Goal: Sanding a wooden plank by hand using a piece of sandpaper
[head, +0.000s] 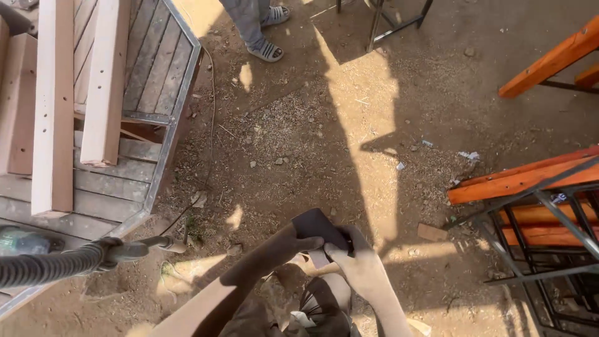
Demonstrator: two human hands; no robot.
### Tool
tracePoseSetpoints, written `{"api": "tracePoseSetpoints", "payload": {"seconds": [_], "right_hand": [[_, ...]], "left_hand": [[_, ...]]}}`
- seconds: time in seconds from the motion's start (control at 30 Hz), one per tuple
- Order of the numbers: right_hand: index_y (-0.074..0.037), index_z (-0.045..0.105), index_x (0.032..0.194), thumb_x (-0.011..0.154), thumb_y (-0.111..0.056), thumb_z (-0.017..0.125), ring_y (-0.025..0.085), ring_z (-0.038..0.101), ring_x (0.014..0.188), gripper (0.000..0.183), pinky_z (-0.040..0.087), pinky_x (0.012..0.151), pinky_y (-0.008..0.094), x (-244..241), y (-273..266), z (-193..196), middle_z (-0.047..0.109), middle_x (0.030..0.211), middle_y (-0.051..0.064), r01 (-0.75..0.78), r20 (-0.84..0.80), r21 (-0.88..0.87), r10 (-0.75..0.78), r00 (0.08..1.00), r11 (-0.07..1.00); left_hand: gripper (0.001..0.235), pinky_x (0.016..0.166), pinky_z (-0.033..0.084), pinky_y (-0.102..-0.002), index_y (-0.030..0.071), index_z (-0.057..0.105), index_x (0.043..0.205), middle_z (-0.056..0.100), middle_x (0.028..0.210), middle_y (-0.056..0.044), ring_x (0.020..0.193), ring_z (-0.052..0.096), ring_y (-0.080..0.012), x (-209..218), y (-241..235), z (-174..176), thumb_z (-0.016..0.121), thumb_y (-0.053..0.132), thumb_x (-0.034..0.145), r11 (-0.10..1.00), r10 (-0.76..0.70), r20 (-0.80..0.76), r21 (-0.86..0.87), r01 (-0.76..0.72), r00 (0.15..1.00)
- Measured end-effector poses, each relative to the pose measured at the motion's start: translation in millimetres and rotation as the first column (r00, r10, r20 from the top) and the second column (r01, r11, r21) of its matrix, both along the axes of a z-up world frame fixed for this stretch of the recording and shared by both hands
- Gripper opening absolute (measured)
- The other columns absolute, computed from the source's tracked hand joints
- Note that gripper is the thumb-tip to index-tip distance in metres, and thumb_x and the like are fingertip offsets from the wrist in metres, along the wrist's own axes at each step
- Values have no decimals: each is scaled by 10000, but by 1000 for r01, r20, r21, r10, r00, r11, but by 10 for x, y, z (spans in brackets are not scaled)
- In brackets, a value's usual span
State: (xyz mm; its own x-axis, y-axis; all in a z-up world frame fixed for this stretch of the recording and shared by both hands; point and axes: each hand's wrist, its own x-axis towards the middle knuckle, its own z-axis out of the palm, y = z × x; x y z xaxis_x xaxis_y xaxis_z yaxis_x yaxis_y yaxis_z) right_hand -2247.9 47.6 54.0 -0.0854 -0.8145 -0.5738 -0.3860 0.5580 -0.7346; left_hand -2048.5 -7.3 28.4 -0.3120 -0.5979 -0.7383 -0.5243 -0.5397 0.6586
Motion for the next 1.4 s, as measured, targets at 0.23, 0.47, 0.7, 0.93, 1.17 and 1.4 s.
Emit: {"api": "tracePoseSetpoints", "payload": {"seconds": [0.23,0.47,0.7,0.93,1.17,1.4], "right_hand": [[-165,640,1316,841,-355,681,176,669,897,513,547,756,325,-506,-1320,503,757,1030,66,-329,132,-15,328,935,944],[-191,672,1245,840,-413,715,167,734,958,464,566,857,312,-388,-2637,1016,796,1060,35,-562,33,108,562,827,820],[-5,613,1253,989,-350,682,442,682,1143,440,570,963,545,-473,-4023,1425,667,1161,283,-681,-62,-101,679,731,725],[69,521,1267,960,-114,672,385,620,1156,388,550,962,560,-419,-5190,1744,608,1131,252,-598,259,-275,657,708,753],[-47,517,1380,1061,-169,511,251,619,1140,341,528,1022,495,-283,-6224,1198,638,1192,157,-616,547,-355,690,474,703],[-46,511,1319,1078,-196,474,252,648,989,287,618,848,502,-263,-6654,1658,652,1048,166,-781,516,-363,807,286,509]], "left_hand": [[527,883,575,-333,99,671,1196,744,1051,-43,964,699,-167,-288,-738,482,800,405,787,927,375,-401,193,-323,836],[419,684,542,-252,91,593,1220,704,948,-53,817,645,-136,-473,-1576,704,805,88,859,782,606,-341,95,-615,718],[556,869,608,-400,75,612,1264,694,1095,-176,951,710,-312,-817,-2584,698,893,171,794,614,662,-497,-68,-786,560],[805,905,588,-457,105,423,1537,658,1236,-172,1106,680,-308,-1084,-3487,1276,792,380,877,298,730,-646,3,-955,225],[505,917,544,-404,136,658,1390,648,1217,-116,1102,616,-260,-1325,-4138,1671,669,460,1003,26,790,-583,-279,-960,191],[462,876,586,-387,74,723,1231,702,1055,-96,1001,671,-204,-1789,-4694,2107,792,405,915,-244,885,-463,-353,-903,-58]]}}
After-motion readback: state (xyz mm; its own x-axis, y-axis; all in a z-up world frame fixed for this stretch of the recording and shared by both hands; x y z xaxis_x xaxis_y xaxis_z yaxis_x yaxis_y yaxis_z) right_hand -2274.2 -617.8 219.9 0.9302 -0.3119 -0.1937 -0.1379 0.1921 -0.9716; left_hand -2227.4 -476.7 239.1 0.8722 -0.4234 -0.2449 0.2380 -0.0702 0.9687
